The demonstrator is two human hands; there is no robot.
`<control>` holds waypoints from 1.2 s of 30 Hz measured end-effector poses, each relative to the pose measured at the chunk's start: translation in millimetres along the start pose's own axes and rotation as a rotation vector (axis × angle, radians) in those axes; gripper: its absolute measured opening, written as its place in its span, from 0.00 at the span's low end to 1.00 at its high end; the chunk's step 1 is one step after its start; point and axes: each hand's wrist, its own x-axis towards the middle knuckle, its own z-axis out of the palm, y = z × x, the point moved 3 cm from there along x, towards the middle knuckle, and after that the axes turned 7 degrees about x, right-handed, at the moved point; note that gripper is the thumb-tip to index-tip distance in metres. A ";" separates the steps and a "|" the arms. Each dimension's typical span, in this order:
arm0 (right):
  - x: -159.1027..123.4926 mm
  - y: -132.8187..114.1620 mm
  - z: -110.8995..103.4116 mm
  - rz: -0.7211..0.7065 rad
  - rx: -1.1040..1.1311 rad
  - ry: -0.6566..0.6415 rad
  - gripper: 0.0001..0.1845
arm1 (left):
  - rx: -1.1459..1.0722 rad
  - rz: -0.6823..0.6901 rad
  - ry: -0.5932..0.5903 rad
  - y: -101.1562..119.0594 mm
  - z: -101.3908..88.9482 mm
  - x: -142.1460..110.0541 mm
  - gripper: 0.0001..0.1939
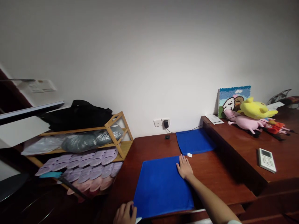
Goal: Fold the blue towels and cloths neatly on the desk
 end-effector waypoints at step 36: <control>-0.1 2.0 -1.2 0.002 -0.015 0.004 0.43 | 0.261 0.188 -0.338 52.0 86.7 150.9 0.36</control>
